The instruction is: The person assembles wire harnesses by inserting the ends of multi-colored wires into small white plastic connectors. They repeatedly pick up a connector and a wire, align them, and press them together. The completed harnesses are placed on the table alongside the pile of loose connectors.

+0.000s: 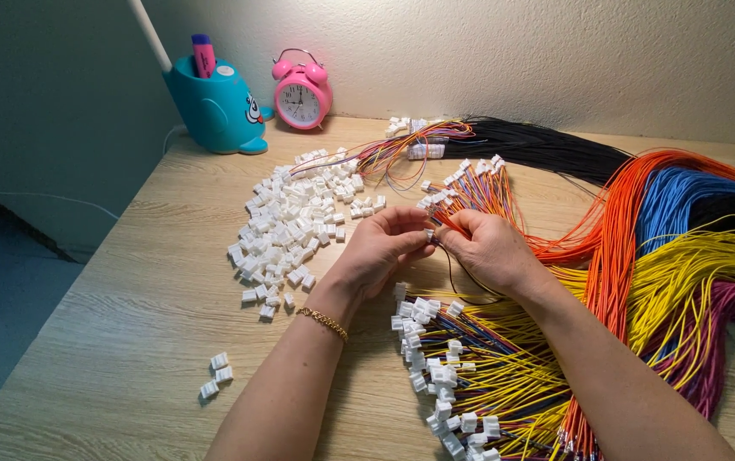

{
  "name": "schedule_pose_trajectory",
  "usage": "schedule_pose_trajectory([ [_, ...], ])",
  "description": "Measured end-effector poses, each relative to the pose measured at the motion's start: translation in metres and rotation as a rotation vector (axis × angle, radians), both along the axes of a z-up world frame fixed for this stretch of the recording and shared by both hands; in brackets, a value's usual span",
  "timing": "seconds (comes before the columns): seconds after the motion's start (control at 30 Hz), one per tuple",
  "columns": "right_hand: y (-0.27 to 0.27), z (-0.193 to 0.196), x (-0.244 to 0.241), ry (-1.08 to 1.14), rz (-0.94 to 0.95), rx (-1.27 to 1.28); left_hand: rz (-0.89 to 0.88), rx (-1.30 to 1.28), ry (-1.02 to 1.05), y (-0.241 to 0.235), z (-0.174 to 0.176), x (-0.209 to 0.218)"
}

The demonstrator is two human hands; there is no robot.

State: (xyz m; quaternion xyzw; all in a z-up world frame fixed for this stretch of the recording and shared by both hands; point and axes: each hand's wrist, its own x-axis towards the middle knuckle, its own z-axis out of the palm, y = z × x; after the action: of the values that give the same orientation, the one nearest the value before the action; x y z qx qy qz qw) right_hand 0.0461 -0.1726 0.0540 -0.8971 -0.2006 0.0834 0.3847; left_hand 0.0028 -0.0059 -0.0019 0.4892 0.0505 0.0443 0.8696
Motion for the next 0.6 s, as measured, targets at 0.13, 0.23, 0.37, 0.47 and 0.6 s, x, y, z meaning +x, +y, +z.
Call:
schedule_pose_trajectory([
  [0.13,-0.001,-0.002,0.001,-0.015,0.029,0.143,0.068,0.134,-0.024,-0.001,-0.005,0.008],
  [0.23,0.000,-0.006,0.003,-0.492,0.171,0.436,0.162,0.409,-0.058,0.000,-0.010,0.013],
  [0.37,0.001,-0.009,-0.009,-0.020,0.368,0.530,0.246,0.511,-0.048,-0.003,-0.001,0.008],
  [0.47,0.003,-0.002,-0.008,0.222,0.389,0.292,0.231,0.546,-0.007,0.000,0.001,0.008],
  [0.6,0.001,-0.005,-0.015,0.178,0.263,0.025,0.101,0.811,0.087,0.014,0.007,0.002],
])
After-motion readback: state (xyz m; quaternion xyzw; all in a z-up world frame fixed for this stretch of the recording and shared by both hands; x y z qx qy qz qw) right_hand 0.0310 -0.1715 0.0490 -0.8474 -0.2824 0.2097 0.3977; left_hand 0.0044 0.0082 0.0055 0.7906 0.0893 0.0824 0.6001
